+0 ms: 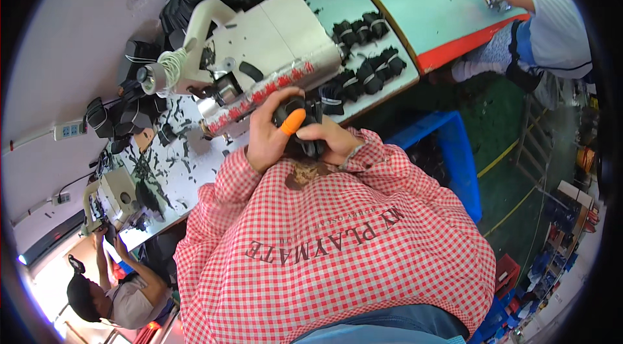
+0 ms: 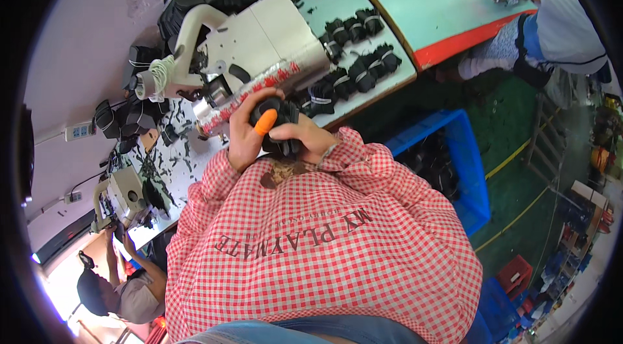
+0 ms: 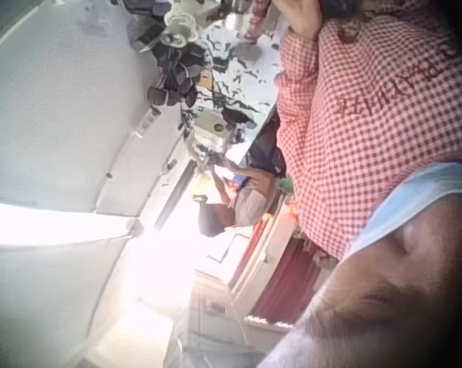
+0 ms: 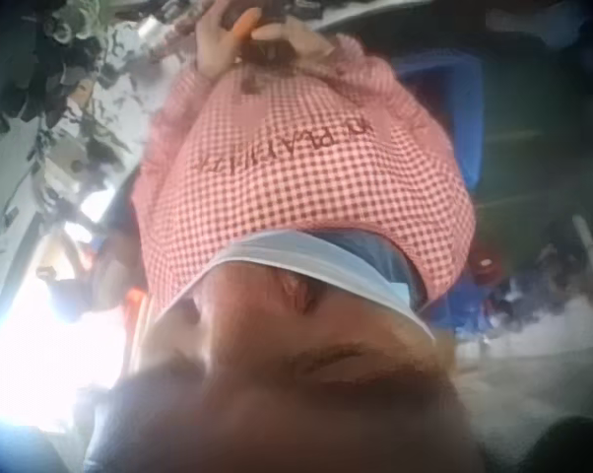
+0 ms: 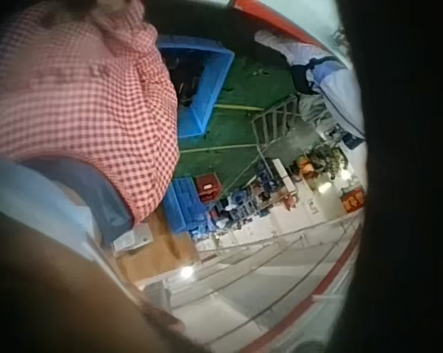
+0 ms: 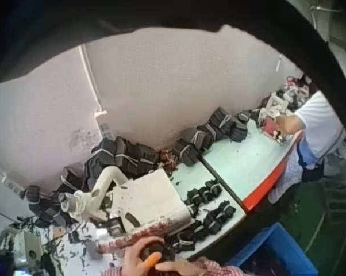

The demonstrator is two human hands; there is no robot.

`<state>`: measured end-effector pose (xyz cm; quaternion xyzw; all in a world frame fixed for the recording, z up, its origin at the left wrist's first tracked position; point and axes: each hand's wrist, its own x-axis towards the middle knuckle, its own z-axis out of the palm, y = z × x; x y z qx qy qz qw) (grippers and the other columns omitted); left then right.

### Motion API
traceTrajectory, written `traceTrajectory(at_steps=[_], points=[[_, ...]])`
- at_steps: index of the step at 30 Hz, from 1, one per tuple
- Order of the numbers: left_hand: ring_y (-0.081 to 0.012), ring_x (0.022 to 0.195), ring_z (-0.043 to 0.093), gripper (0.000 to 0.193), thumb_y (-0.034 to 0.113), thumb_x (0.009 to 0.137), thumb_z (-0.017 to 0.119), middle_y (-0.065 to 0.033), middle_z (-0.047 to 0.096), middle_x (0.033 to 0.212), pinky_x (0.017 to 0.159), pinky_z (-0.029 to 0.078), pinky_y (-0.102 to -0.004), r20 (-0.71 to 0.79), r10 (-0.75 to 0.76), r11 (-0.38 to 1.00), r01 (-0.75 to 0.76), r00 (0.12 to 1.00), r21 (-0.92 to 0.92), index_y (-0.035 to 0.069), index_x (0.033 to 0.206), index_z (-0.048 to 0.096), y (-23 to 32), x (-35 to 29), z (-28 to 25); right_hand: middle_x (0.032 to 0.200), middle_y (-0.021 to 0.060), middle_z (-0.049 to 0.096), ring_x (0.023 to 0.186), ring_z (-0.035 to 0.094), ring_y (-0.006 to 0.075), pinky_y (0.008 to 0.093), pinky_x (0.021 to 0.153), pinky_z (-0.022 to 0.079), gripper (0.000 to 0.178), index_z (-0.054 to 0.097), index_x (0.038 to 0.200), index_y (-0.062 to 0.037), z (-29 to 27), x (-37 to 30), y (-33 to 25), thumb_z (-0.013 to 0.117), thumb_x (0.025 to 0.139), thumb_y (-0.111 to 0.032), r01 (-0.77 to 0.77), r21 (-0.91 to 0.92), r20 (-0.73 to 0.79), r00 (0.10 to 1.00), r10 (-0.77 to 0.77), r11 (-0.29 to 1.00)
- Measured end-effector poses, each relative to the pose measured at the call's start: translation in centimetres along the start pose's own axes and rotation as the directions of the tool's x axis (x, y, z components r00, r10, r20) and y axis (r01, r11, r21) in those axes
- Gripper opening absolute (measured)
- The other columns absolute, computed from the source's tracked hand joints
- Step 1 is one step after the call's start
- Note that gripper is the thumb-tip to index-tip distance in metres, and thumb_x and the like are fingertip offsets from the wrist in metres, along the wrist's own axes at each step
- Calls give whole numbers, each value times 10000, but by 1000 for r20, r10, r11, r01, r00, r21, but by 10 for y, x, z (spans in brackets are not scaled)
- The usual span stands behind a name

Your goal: The person trims leather shoe pieces by feeding their edges through a machine by hand, then stacks the processed pieces on the workbench.

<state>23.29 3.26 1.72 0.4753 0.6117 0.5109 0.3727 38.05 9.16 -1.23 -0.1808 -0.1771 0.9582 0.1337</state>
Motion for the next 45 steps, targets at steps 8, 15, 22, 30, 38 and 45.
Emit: traceTrajectory(at_steps=[8, 15, 22, 30, 38, 45], points=[[-247, 1033, 616, 462, 358, 928, 564, -154, 640, 1120, 932, 449, -351, 60, 43, 998, -45, 997, 40, 0, 1220, 566, -5, -26, 1, 1059, 69, 614, 929, 632, 167, 313, 809, 540, 405, 536, 1177, -25, -11, -8, 10, 682, 817, -140, -184, -9, 72, 980, 184, 983], [-301, 1103, 601, 486, 378, 963, 470, -187, 618, 1167, 945, 446, -363, 205, 54, 995, -71, 977, 76, -4, 1255, 539, -4, -22, -4, 1003, 83, 643, 900, 646, 169, 316, 803, 543, 366, 580, 1126, 0, -13, -3, 15, 687, 783, -70, -229, -113, 91, 966, 240, 967], [-306, 999, 630, 407, 313, 983, 477, -192, 637, 1078, 878, 480, -358, 172, 133, 983, -152, 976, 104, -25, 1192, 567, -6, 1, -6, 969, 90, 648, 867, 654, 197, 342, 785, 547, 361, 596, 1103, 14, -20, 11, 17, 683, 753, 8, -61, -344, -6, 998, 63, 937], [-270, 1091, 595, 550, 412, 920, 580, -183, 603, 1175, 927, 456, -344, 197, 110, 993, -115, 974, 16, -9, 1270, 527, -13, 5, -9, 995, 71, 627, 884, 652, 194, 337, 768, 557, 377, 550, 1133, -25, -7, 8, 6, 691, 786, -67, -9, 21, -35, 999, 9, 1000], [-409, 1279, 416, 1114, 478, 574, 852, -232, 339, 1452, 1028, 380, -472, 329, 292, 762, -426, 898, 487, -7, 1424, 319, 10, -2, -10, 985, 84, 630, 887, 655, 188, 315, 758, 554, 350, 562, 1120, -32, -18, 21, 12, 668, 789, -74, 14, -9, -76, 997, -15, 1000], [-390, 1236, 479, 1069, 284, 587, 875, -230, 476, 1342, 1023, 406, -451, 402, 215, 777, -405, 890, 482, -10, 1434, 292, 0, -6, -9, 1010, 77, 631, 908, 655, 185, 336, 779, 565, 360, 536, 1135, -47, -12, 15, 15, 676, 809, -105, -12, 62, -83, 996, 18, 998]])
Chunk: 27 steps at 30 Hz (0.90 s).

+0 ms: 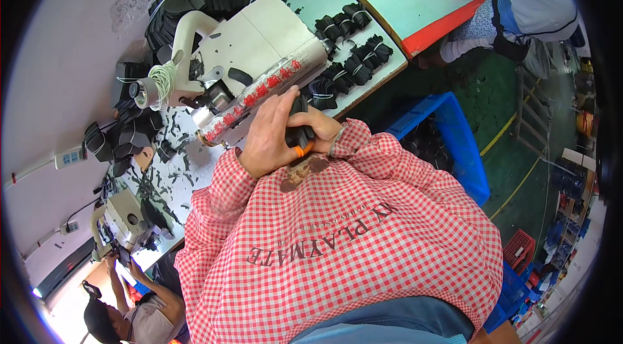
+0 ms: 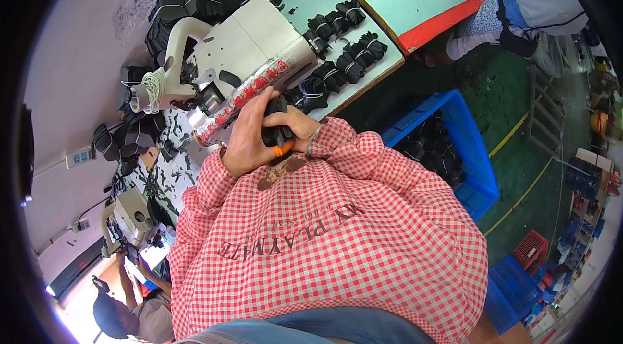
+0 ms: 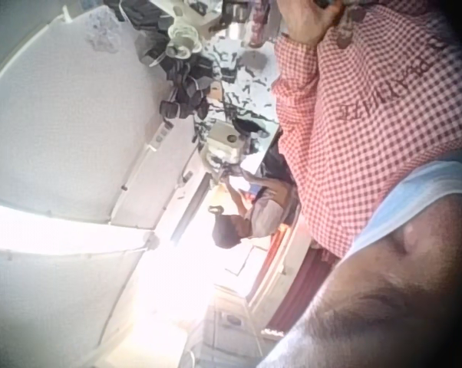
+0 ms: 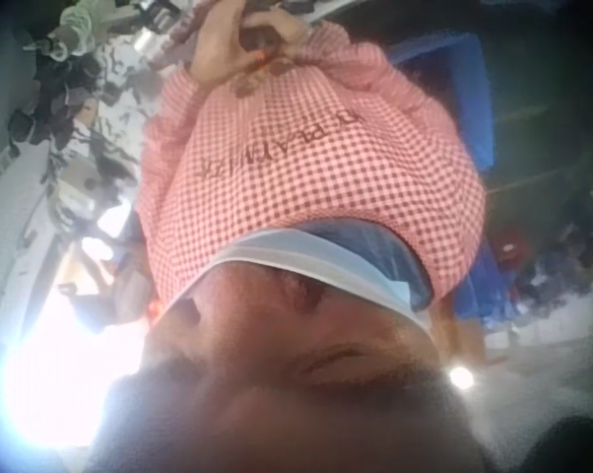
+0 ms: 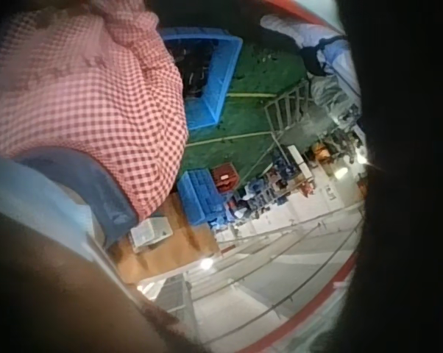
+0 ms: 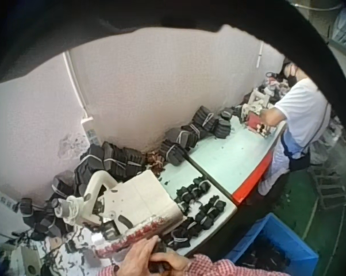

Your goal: The person trims leather shoe pieces by feeding their edges through a machine by hand, then stacks the processed pieces on the workbench.

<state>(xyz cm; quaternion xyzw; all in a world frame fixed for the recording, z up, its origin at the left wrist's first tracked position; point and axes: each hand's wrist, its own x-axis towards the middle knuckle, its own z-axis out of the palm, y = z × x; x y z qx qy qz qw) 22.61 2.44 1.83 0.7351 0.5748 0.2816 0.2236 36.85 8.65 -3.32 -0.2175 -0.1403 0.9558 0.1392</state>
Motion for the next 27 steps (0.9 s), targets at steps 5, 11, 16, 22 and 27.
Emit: traceTrajectory(at_steps=[5, 11, 16, 22, 27], points=[[-399, 1161, 515, 1045, 234, 567, 862, -229, 525, 1245, 984, 417, -435, -75, 26, 999, -28, 997, -33, -9, 1426, 318, 6, 3, 2, 1036, 78, 624, 928, 647, 193, 351, 798, 561, 373, 526, 1154, -58, -8, -4, 3, 677, 820, -124, -28, -3, 0, 1000, 28, 1000], [-389, 1138, 541, 1001, 291, 602, 855, -228, 530, 1264, 965, 434, -439, -110, 89, 994, -95, 990, -47, 4, 1416, 348, 7, 3, -2, 1061, 89, 602, 954, 633, 205, 348, 810, 553, 421, 505, 1193, -57, -5, -5, 6, 674, 808, -91, 22, -6, 43, 999, -22, 1000], [-373, 1151, 539, 945, 385, 632, 841, -210, 535, 1271, 967, 429, -437, -30, -6, 995, 3, 1000, -101, 1, 1377, 404, 0, -7, 0, 1065, 98, 599, 949, 630, 208, 339, 802, 547, 424, 520, 1187, -41, 1, -5, 6, 670, 792, -68, -60, -51, 46, 997, 63, 997], [-394, 1072, 588, 827, 544, 756, 706, -229, 543, 1233, 904, 482, -433, -241, -183, 976, 147, 953, -160, -14, 1312, 456, 0, -21, -18, 1085, 67, 587, 981, 596, 150, 304, 840, 509, 535, 481, 1271, -33, -2, 4, 10, 690, 778, -27, 15, -210, -4, 1000, -16, 978], [-372, 904, 633, 537, 425, 815, 652, -213, 640, 990, 744, 515, -412, -233, -394, 919, 389, 889, -71, 30, 1167, 560, -13, -40, 5, 1181, 118, 564, 1079, 568, 224, 332, 903, 472, 970, 254, 1395, 2, 25, 13, 28, 828, 621, -111, 125, -934, 56, 977, -206, 336]])
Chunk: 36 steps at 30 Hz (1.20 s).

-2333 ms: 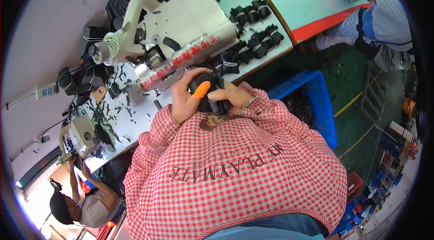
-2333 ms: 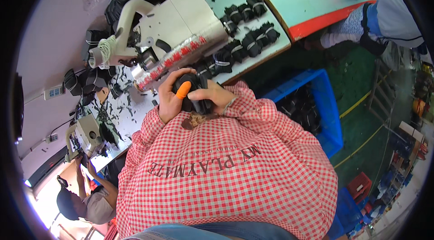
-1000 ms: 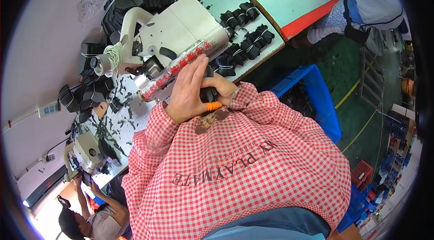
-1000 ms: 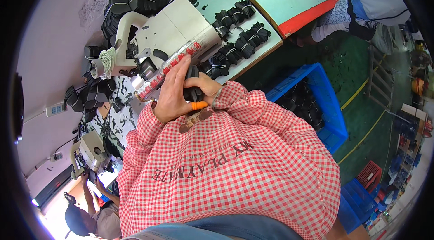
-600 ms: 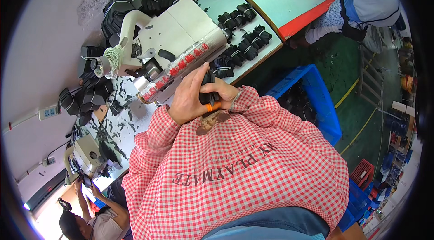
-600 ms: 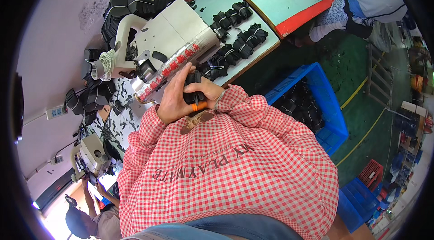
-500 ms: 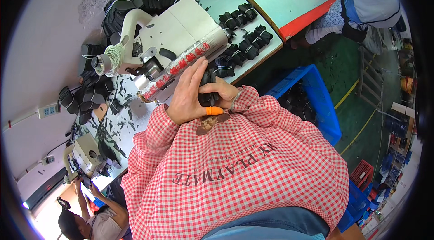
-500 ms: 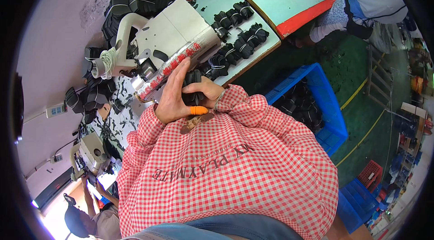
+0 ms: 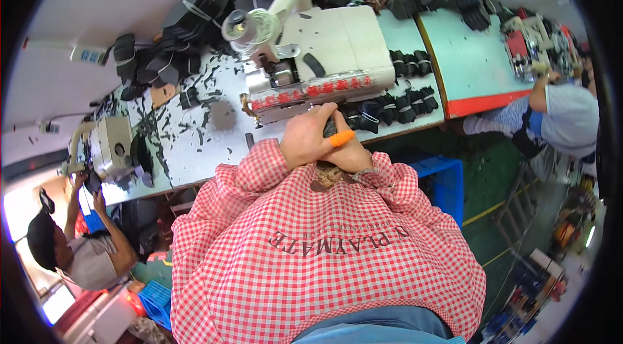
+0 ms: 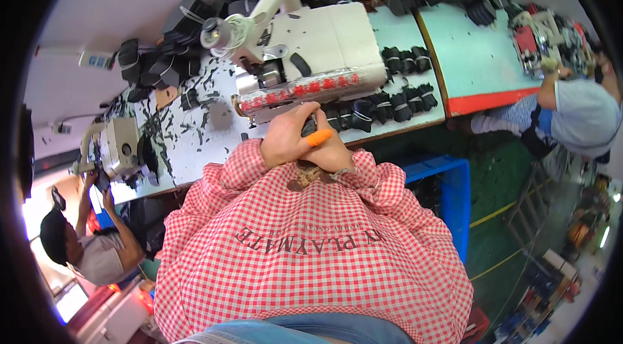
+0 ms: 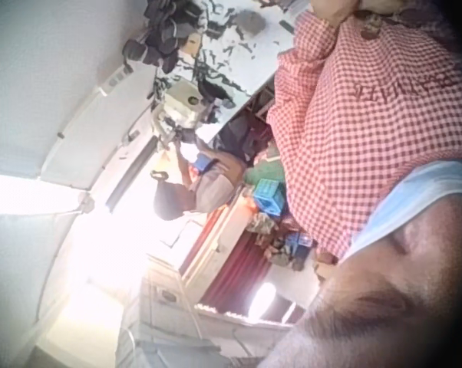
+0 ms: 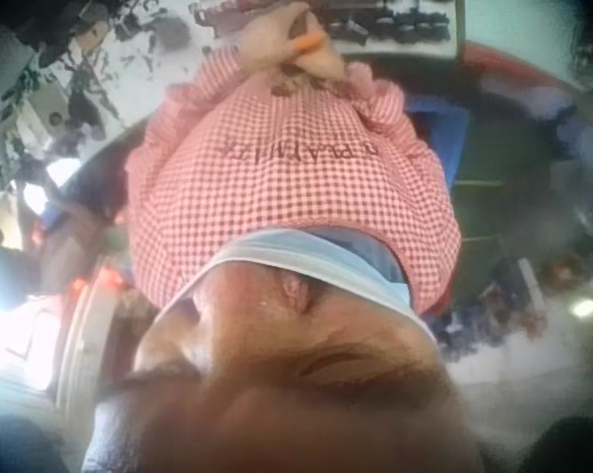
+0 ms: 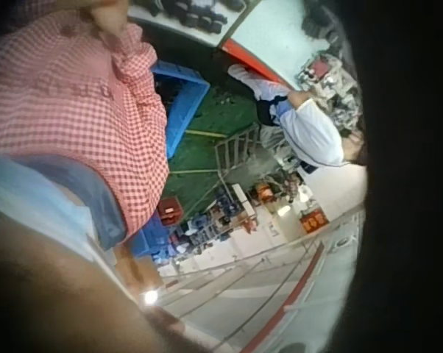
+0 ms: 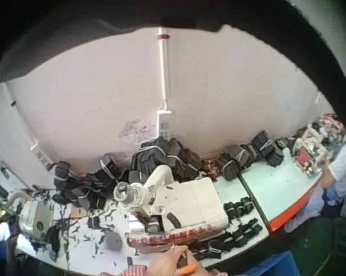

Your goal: The person trims leather shoe pieces by feeding their edges through a machine by hand, then stacks the processed pieces on the workbench.

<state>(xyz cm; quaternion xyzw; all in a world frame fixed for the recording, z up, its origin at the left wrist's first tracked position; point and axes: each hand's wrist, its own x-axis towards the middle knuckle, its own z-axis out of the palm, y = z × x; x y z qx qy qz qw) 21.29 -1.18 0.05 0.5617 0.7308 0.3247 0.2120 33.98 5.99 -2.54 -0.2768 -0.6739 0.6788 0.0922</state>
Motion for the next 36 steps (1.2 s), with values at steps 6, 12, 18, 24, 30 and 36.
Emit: traceTrajectory(at_steps=[6, 12, 18, 24, 30, 36], points=[[-355, 794, 640, 338, 319, 790, 684, -170, 648, 897, 689, 518, -416, -151, -41, 973, 6, 988, -229, 56, 996, 635, -21, -16, 3, 1153, 111, 571, 1040, 571, 191, 320, 866, 480, 910, 274, 1355, -2, 6, 9, -4, 823, 642, -139, -152, -53, 192, 968, 159, 987], [-322, 742, 639, 217, 203, 776, 678, -153, 654, 853, 683, 525, -375, -219, -81, 955, 13, 972, -295, 37, 916, 662, -44, -34, -10, 1120, 49, 584, 995, 552, 142, 286, 884, 446, 577, 541, 1188, 15, 1, 19, -5, 794, 678, -75, -403, 284, 465, 851, 243, 870], [-255, 757, 657, 278, 134, 798, 654, -155, 672, 923, 641, 527, -355, -164, -142, 860, 40, 976, -508, 33, 1057, 647, -81, -39, -33, 880, 22, 659, 816, 599, 122, 280, 769, 489, 318, 654, 954, 11, 47, 43, -9, 800, 684, -71, -296, 70, 355, 900, 253, 953], [-260, 593, 630, 418, 126, 847, 633, -166, 671, 780, 564, 511, -359, -306, -690, 699, 713, 656, -46, 36, 1246, 550, -296, -117, -119, 841, 104, 655, 758, 641, 204, 355, 717, 519, 229, 621, 943, 35, 38, 64, -8, 706, 737, -16, -258, 507, 150, 966, 211, 823], [-349, 783, 654, 192, 189, 764, 685, -165, 683, 811, 728, 509, -423, -151, -808, 573, 819, 570, 27, 9, 822, 649, -371, -157, -124, 874, 103, 644, 766, 643, 213, 352, 697, 535, 251, 598, 1007, 28, 35, 67, -37, 668, 773, -31, -228, 715, 159, 974, 163, 661], [-341, 710, 651, 158, 141, 760, 668, -172, 664, 765, 650, 505, -405, -130, -415, 887, 432, 901, 162, 19, 859, 652, -228, -99, -136, 953, 103, 627, 811, 623, 220, 376, 754, 519, 500, 506, 1220, -8, 16, 50, -46, 662, 746, -50, -175, 714, 182, 981, 62, 678]])
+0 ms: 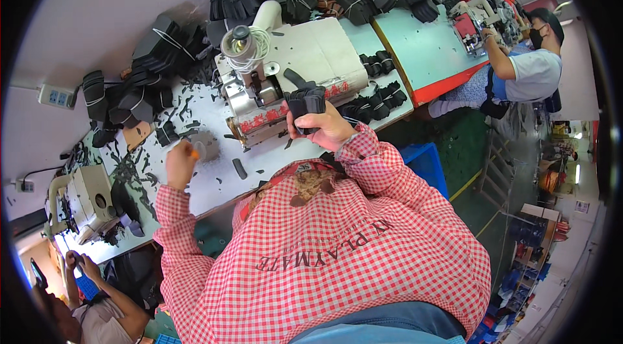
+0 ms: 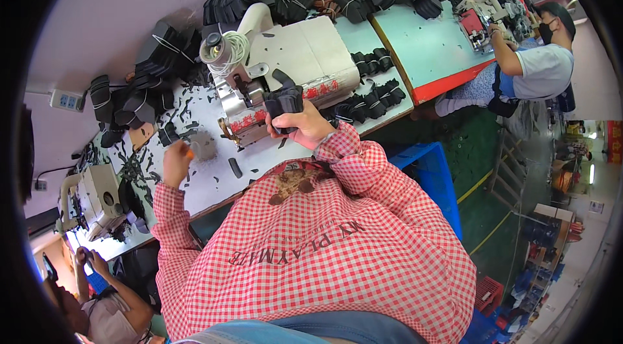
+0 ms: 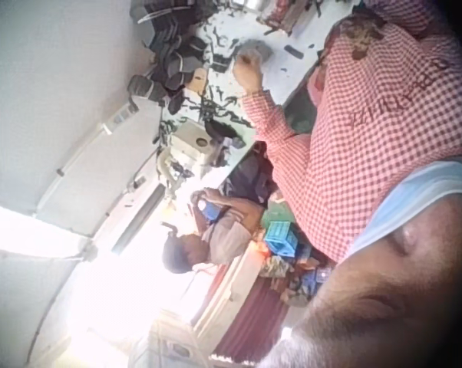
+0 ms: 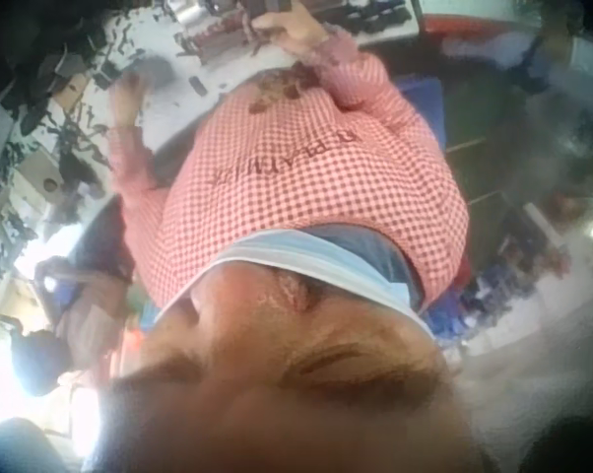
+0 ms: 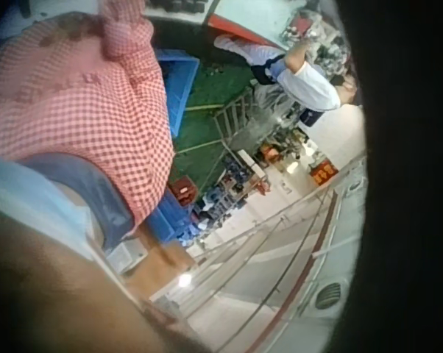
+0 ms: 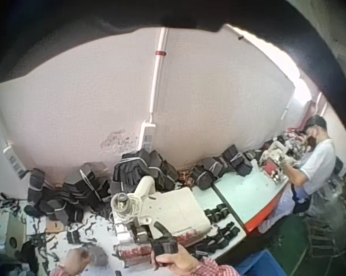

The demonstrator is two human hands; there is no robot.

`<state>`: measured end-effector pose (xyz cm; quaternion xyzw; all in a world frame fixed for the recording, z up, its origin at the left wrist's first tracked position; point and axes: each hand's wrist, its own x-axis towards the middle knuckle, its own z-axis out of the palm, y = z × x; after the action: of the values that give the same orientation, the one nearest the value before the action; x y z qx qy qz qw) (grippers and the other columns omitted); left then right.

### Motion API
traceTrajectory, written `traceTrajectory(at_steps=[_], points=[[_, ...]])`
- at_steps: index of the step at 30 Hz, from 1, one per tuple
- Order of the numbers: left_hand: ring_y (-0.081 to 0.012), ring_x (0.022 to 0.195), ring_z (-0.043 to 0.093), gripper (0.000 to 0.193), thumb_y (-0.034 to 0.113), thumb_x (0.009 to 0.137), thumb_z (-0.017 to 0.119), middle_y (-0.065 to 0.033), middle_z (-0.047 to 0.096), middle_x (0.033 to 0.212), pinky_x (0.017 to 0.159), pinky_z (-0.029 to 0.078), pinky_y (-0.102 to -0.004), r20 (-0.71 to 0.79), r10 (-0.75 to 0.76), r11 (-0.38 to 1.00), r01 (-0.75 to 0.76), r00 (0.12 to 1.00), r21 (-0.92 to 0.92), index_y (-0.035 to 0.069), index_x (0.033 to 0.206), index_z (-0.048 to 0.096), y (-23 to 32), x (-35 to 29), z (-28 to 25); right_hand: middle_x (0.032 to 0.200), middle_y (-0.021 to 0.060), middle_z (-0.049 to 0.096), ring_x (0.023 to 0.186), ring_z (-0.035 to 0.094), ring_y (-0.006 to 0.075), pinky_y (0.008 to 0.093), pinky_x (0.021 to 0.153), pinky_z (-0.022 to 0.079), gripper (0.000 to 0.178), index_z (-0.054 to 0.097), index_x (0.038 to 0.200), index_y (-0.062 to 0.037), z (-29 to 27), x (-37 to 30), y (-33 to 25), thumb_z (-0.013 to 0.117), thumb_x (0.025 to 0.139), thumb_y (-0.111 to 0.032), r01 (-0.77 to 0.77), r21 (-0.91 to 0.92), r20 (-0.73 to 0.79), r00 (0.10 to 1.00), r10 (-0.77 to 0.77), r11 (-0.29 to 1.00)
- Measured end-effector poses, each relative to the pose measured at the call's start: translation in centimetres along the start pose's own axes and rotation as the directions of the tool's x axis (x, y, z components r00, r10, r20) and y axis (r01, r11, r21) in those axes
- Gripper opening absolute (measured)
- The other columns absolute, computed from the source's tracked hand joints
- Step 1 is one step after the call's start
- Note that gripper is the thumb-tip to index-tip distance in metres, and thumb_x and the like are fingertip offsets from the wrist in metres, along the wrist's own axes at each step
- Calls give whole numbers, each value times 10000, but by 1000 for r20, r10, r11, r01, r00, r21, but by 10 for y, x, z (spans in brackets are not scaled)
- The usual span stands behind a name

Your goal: The person trims leather shoe pieces by feeding their edges through a machine by hand, then stacks the processed pieces on the workbench.

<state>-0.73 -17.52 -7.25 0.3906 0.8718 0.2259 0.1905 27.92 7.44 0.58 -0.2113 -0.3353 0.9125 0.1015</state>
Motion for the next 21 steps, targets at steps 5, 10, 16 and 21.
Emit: traceTrajectory(at_steps=[5, 10, 16, 21], points=[[-345, 777, 590, 137, 31, 749, 649, -159, 616, 782, 744, 458, -410, -107, 674, 735, -678, 731, -4, 34, 886, 645, 196, -28, -1, 919, 117, 654, 790, 662, 217, 349, 672, 564, 401, 583, 1086, 19, 5, -27, 4, 715, 708, 3, -5, -356, 227, 970, 92, 934], [-123, 626, 518, 221, -63, 839, 565, -51, 563, 787, 540, 407, -255, -81, 428, 498, -309, 900, -811, 39, 1035, 572, 245, -37, 39, 855, 64, 663, 733, 644, 147, 286, 638, 533, 328, 622, 1007, 10, -17, -70, 15, 723, 699, -42, 69, -182, 185, 982, -34, 981], [-44, 475, 417, 554, 8, 963, 395, -195, 585, 1176, 400, 348, -147, 311, 433, 59, 318, 846, -946, 80, 1488, 232, 330, -50, 64, 860, 105, 663, 779, 666, 249, 345, 676, 536, 380, 603, 1036, -15, -50, -125, 14, 737, 684, -60, 478, -552, -140, 755, -641, 683], [-65, 527, 521, 701, -38, 819, 569, -107, 656, 934, 395, 346, -177, 725, 576, 804, -99, 378, -587, 74, 1455, 297, 387, -112, 100, 665, 180, 652, 621, 661, 282, 397, 535, 515, 298, 689, 842, 9, -171, -106, 81, 750, 692, -242, -82, -908, -295, 822, -487, 411]])
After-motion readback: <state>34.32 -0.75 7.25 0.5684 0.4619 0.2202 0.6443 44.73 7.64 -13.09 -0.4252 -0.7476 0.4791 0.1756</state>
